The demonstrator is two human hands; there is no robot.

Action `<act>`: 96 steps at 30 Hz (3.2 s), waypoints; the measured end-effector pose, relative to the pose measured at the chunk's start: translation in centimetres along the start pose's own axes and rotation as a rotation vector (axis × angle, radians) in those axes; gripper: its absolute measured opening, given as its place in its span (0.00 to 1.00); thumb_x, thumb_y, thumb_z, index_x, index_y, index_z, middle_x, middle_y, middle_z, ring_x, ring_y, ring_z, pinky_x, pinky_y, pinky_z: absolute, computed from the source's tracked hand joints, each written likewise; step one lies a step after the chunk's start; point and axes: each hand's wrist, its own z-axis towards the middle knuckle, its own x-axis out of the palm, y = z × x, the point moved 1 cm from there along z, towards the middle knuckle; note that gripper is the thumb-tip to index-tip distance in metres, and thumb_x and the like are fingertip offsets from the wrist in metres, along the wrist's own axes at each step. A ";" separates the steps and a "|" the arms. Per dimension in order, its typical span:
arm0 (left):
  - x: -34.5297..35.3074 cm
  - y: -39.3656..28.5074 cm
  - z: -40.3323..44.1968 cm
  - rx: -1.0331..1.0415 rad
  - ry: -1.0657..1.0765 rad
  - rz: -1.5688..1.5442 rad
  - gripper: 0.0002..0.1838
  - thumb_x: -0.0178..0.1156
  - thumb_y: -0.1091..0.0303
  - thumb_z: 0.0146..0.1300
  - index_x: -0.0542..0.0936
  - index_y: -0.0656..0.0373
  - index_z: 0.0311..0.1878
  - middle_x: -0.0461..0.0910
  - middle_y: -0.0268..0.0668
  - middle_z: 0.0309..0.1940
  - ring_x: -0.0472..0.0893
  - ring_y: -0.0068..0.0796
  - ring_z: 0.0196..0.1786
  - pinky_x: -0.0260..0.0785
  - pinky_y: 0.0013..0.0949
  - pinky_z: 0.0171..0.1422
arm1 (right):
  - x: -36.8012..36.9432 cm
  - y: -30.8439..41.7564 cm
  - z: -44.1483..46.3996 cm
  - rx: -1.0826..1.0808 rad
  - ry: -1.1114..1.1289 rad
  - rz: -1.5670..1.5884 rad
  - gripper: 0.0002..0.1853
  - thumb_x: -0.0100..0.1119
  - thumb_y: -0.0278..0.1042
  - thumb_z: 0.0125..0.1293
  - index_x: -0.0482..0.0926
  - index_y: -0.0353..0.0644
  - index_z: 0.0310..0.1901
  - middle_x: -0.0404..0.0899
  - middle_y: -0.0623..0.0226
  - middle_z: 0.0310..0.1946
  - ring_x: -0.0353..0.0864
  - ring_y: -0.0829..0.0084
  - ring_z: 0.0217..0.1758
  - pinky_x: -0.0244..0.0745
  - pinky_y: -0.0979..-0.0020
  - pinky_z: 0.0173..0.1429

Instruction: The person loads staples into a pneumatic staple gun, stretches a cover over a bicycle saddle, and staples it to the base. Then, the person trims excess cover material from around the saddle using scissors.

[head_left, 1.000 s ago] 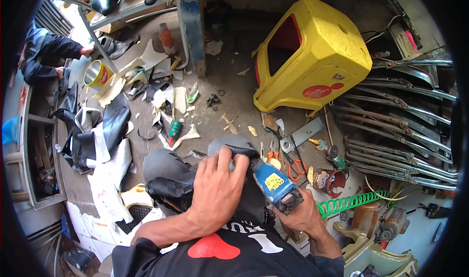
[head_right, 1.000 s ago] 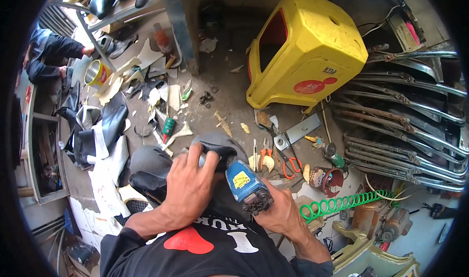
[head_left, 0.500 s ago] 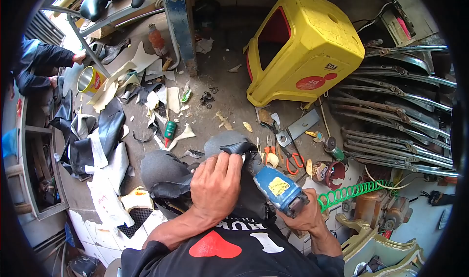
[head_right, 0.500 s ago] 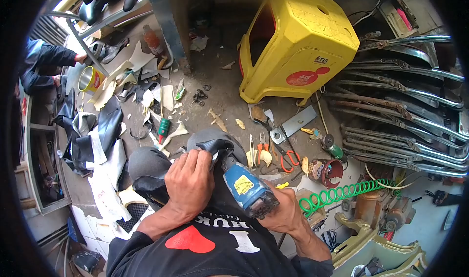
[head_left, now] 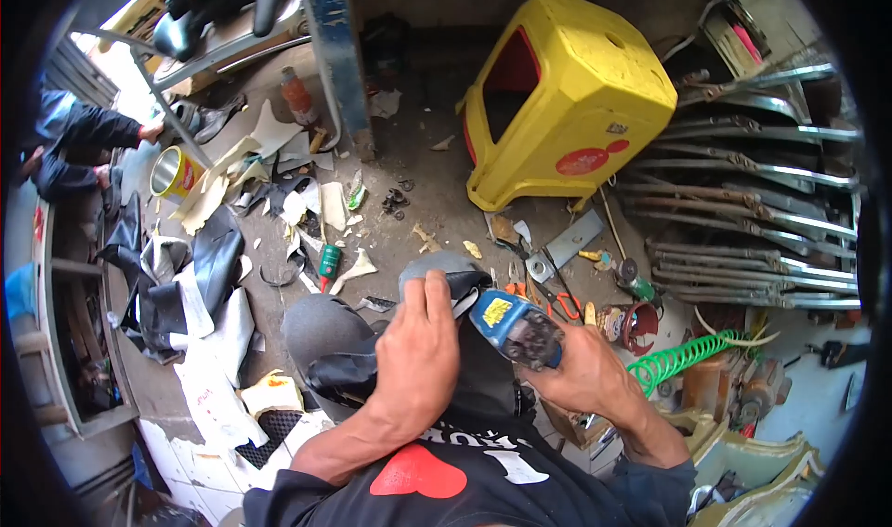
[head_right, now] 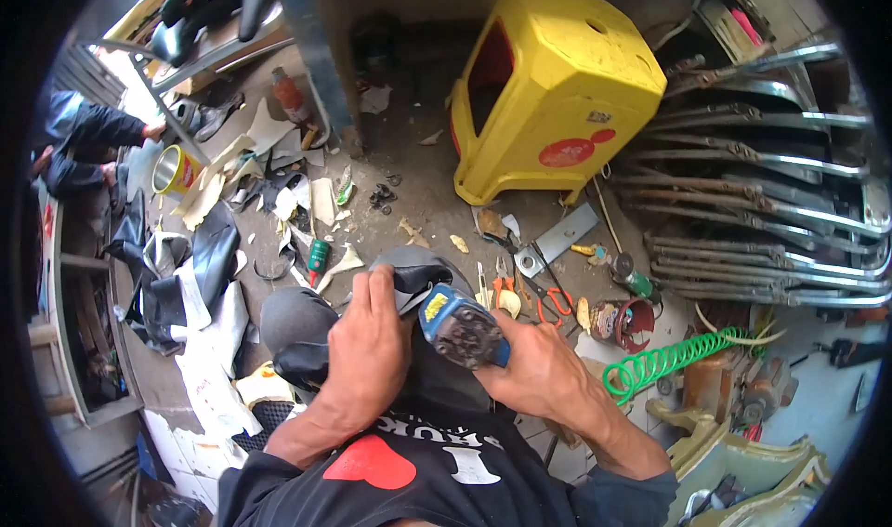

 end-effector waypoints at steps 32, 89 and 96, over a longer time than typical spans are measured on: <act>-0.8 1.7 -0.5 0.046 0.071 0.253 0.30 0.61 0.71 0.65 0.68 0.70 0.70 0.85 0.44 0.33 0.89 0.43 0.36 0.81 0.43 0.37 | 0.9 -0.5 -1.0 0.067 0.047 -0.014 0.16 0.67 0.32 0.57 0.85 0.31 0.46 0.87 0.50 0.32 0.89 0.64 0.37 0.80 0.61 0.48; -3.7 3.6 -2.1 0.206 0.288 0.119 0.22 0.61 0.78 0.61 0.74 0.81 0.58 0.85 0.55 0.36 0.90 0.51 0.36 0.84 0.44 0.36 | 1.5 2.4 -2.0 -0.134 0.109 0.013 0.15 0.70 0.31 0.53 0.84 0.35 0.43 0.81 0.53 0.23 0.80 0.53 0.24 0.76 0.60 0.36; -3.3 3.4 -2.3 0.141 0.300 0.133 0.21 0.63 0.78 0.60 0.75 0.80 0.55 0.85 0.55 0.37 0.90 0.49 0.38 0.85 0.44 0.38 | 1.6 4.1 -1.2 0.038 0.229 -0.132 0.16 0.70 0.32 0.54 0.84 0.37 0.45 0.83 0.47 0.27 0.86 0.44 0.34 0.78 0.55 0.40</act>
